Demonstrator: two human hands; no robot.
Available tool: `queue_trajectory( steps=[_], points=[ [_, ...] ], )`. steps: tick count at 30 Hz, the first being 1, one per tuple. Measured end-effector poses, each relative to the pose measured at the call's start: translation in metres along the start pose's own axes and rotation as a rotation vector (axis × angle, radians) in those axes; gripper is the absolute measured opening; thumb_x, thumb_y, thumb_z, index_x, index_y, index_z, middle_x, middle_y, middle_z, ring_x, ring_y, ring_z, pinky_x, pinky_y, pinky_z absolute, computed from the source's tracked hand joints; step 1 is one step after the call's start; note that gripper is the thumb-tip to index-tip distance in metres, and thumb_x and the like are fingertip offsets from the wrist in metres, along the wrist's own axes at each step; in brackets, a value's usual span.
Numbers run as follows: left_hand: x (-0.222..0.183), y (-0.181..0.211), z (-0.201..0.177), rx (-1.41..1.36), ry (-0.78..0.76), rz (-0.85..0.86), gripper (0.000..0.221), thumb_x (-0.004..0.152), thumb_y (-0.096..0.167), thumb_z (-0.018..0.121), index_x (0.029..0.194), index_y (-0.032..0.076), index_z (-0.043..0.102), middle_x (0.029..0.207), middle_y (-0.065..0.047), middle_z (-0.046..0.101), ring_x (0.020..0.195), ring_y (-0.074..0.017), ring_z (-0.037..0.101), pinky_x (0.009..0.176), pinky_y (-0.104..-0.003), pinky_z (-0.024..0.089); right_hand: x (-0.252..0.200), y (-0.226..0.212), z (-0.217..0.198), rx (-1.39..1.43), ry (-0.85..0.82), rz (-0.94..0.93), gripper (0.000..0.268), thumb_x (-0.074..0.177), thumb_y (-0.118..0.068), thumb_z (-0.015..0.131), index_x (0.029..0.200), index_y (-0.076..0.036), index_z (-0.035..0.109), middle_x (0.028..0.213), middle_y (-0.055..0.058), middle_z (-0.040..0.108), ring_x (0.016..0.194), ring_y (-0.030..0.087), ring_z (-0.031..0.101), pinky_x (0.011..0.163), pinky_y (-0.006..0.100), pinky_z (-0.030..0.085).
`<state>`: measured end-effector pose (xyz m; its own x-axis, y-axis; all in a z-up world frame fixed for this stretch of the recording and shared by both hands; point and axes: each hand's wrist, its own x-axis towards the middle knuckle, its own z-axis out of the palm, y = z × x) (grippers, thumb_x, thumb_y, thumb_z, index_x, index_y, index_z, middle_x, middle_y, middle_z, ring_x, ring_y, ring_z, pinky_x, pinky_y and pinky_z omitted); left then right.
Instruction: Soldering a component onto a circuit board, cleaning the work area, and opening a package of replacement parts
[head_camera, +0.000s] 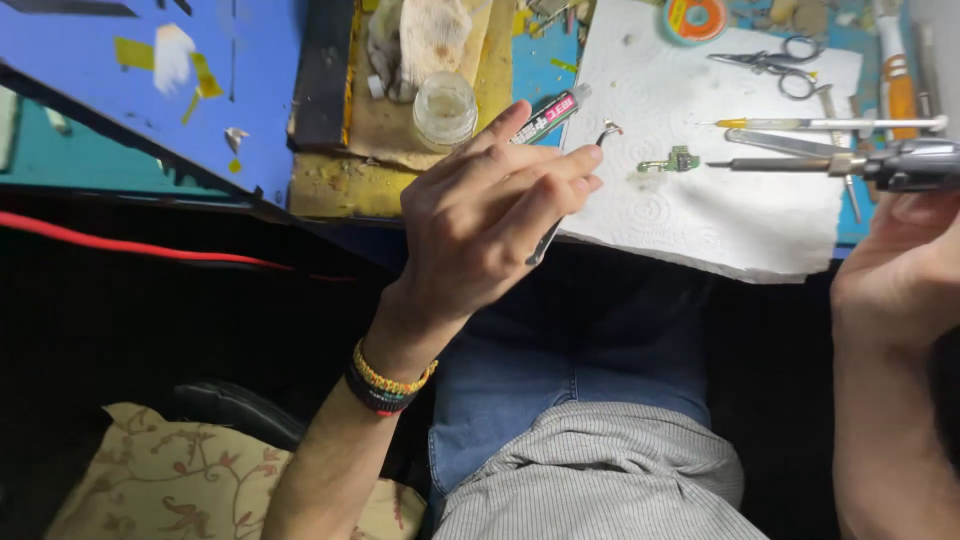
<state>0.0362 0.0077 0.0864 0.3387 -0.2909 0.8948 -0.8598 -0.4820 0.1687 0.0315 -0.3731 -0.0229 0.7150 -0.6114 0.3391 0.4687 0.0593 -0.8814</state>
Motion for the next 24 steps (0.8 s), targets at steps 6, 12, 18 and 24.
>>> queue_trajectory(
  steps=[6,12,18,24],
  points=[
    [0.021,-0.023,0.023,0.205,-0.049,0.179,0.016,0.1,-0.007,0.086,0.091,0.002,0.075,0.074,-0.003,0.066,0.074,-0.0169,0.064,0.103,-0.049,0.064,-0.018,-0.043,0.015,-0.137,-0.022,-0.035,0.05,0.109,-0.055,0.066,0.127,-0.008,0.064,0.089,-0.001,0.049,0.069,0.005,0.044,0.059,0.022,0.032],
    [0.016,-0.006,0.008,0.109,-0.125,0.108,0.016,0.102,-0.01,0.081,0.091,-0.002,0.072,0.103,-0.013,0.085,0.113,-0.0255,0.078,0.119,-0.063,0.045,-0.008,-0.047,-0.011,-0.17,0.019,-0.012,0.051,0.109,-0.06,0.062,0.129,-0.014,0.065,0.109,-0.001,0.062,0.068,0.004,0.045,0.057,0.021,0.035],
    [0.001,0.027,-0.018,0.136,-0.086,-0.035,0.026,0.098,-0.001,0.09,0.105,0.007,0.066,0.116,-0.007,0.084,0.105,-0.0244,0.084,0.111,-0.048,0.045,0.017,-0.08,-0.067,-0.486,-0.085,-0.281,0.051,0.134,-0.034,0.035,0.157,0.008,0.051,0.079,0.018,0.05,0.069,0.022,0.05,0.089,0.029,0.048],
    [-0.027,0.038,0.023,-0.12,0.1,-0.219,0.023,0.087,0.001,0.088,0.098,0.005,0.069,0.102,-0.012,0.082,0.08,-0.0175,0.078,0.08,-0.029,0.059,0.052,-0.221,0.035,-0.517,-0.111,-0.842,0.024,0.133,-0.01,0.045,0.141,-0.005,0.024,0.132,0.035,0.043,0.082,0.045,0.065,0.08,0.05,0.062]
  ],
)
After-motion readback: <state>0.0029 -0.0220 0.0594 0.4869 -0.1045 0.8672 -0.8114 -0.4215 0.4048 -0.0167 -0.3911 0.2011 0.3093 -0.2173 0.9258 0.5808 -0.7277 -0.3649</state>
